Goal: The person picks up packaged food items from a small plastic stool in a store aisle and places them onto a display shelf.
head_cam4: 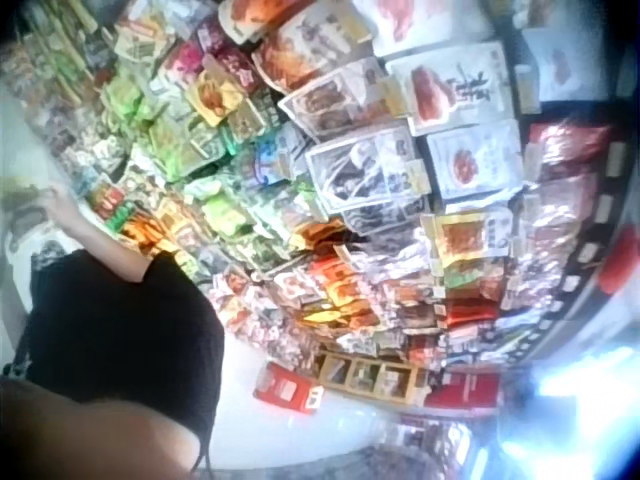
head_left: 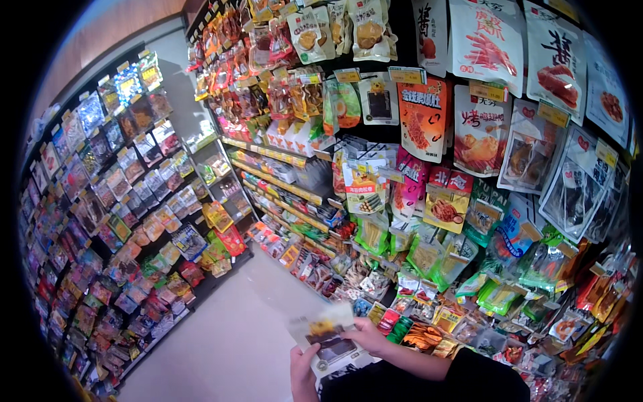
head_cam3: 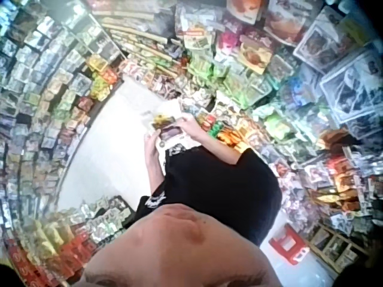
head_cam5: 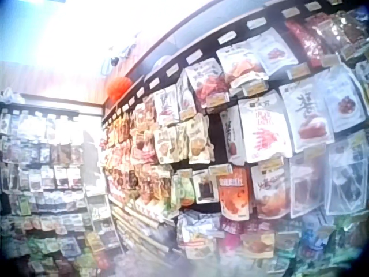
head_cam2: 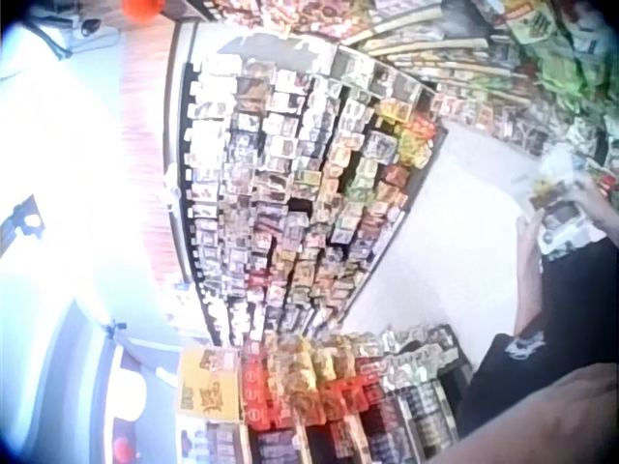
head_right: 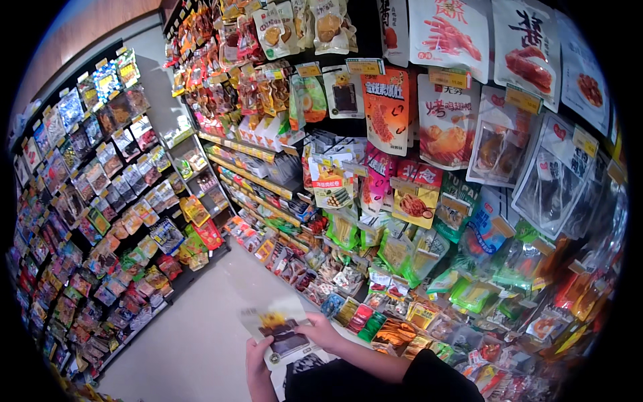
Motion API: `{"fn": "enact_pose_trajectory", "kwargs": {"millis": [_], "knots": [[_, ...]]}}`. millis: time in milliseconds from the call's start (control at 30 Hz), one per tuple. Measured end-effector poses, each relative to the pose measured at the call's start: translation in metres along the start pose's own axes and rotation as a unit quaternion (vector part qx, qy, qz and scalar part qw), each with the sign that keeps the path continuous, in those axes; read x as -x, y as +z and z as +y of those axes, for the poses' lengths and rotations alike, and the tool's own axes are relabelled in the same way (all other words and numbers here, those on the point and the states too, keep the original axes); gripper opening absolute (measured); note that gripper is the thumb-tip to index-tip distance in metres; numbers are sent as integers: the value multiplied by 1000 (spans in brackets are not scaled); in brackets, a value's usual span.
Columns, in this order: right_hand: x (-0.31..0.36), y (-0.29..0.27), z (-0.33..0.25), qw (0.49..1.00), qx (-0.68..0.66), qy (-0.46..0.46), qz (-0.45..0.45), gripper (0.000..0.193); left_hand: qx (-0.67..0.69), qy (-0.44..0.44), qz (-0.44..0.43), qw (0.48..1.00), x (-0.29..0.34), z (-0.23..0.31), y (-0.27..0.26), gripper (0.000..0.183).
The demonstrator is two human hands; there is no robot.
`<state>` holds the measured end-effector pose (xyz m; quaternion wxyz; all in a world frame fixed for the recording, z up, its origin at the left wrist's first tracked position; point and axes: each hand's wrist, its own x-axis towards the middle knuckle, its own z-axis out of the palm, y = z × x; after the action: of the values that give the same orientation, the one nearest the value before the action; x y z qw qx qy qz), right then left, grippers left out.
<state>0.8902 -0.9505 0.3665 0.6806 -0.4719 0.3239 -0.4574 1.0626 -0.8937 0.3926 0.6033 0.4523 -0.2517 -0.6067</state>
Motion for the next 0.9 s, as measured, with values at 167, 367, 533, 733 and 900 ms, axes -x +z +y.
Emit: {"fn": "enact_pose_trajectory", "kwargs": {"millis": [167, 367, 533, 733, 900], "knots": [[-31, -8, -21, 998, 53, 0, 39, 31, -29, -18, -92, 995, -64, 10, 3, 19], [-91, -32, -39, 988, 34, 1, 153, 27, -85, -28, -166, 982, -160, 24, 29, 18], [-139, -48, -63, 963, 107, -47, 243, 22, -94, -42, -253, 962, -237, 53, 68, 16], [-184, -65, -121, 932, 125, -100, 326, 24, -159, 14, -377, 912, -318, 96, 135, 15], [-252, -110, -183, 890, 197, -224, 345, 29, -141, 78, -435, 886, -387, 135, 216, 19]]}}
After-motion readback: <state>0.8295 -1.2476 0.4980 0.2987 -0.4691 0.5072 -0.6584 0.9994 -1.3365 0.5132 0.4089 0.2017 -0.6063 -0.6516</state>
